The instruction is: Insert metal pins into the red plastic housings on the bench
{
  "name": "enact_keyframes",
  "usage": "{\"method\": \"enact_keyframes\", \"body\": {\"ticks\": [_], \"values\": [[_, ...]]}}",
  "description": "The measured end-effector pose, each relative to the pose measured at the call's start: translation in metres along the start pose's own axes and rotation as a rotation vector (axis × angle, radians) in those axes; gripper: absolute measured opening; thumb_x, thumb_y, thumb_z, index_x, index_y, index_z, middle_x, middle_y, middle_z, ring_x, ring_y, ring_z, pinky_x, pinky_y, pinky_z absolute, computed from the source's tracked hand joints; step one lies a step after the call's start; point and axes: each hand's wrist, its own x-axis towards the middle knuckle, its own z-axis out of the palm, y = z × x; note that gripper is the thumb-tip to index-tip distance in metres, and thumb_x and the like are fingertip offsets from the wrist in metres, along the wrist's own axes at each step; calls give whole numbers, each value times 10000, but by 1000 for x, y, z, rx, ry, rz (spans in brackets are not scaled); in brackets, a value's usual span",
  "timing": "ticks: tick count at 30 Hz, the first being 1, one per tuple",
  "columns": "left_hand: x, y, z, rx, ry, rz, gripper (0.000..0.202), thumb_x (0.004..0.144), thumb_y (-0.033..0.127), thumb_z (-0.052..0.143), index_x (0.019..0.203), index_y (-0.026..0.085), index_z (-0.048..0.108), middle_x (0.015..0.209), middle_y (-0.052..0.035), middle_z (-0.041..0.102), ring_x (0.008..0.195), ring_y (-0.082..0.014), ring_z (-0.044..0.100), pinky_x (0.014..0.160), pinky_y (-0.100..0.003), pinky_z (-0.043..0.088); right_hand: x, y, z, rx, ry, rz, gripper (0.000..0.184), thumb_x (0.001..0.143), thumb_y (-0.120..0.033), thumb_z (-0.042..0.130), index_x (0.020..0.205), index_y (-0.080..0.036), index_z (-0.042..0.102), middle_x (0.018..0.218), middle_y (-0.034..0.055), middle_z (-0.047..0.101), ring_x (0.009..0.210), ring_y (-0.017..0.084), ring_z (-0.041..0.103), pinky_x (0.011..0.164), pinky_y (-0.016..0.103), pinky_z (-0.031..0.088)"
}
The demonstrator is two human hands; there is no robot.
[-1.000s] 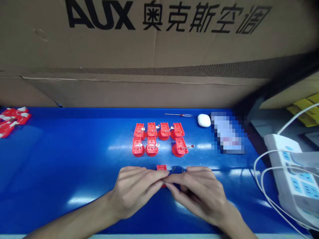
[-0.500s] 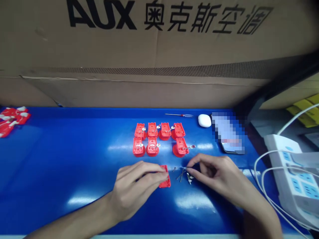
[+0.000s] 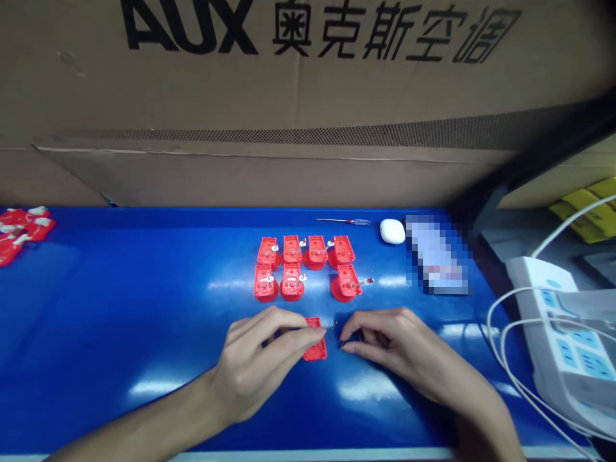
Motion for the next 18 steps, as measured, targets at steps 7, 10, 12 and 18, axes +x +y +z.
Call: {"method": "enact_keyframes", "body": {"ticks": [7, 10, 12, 18], "values": [[1, 1, -1, -2, -8, 11, 319, 1004, 16, 726, 1276, 176, 773, 1082, -55, 776, 875, -120, 744, 755, -248, 584, 0, 4, -1, 23, -30, -31, 174, 1098, -419, 691, 1052, -272, 770, 906, -32, 780, 738, 155, 676, 710, 271, 459], [2, 2, -1, -6, -7, 12, 303, 1021, 33, 707, 1273, 187, 773, 1064, -53, 782, 845, -119, 742, 727, -246, 584, 0, 0, -2, 51, -29, -13, 174, 1101, -425, 686, 1047, -279, 764, 911, -44, 770, 761, 146, 672, 724, 264, 450], [3, 3, -2, -6, -13, 10, 298, 1020, 33, 706, 1268, 184, 775, 1061, -55, 782, 849, -123, 750, 732, -246, 591, -1, -3, -3, 75, -21, -4, 197, 1110, -441, 668, 1048, -278, 758, 902, -47, 751, 751, 140, 646, 718, 261, 439], [5, 5, -4, 10, -21, 18, 234, 1030, 64, 708, 1221, 177, 783, 1060, -50, 800, 833, -120, 776, 721, -229, 597, -4, -11, -4, 188, 60, 1, 285, 1094, -516, 664, 1026, -254, 754, 705, -51, 584, 640, 143, 505, 618, 264, 399]]}}
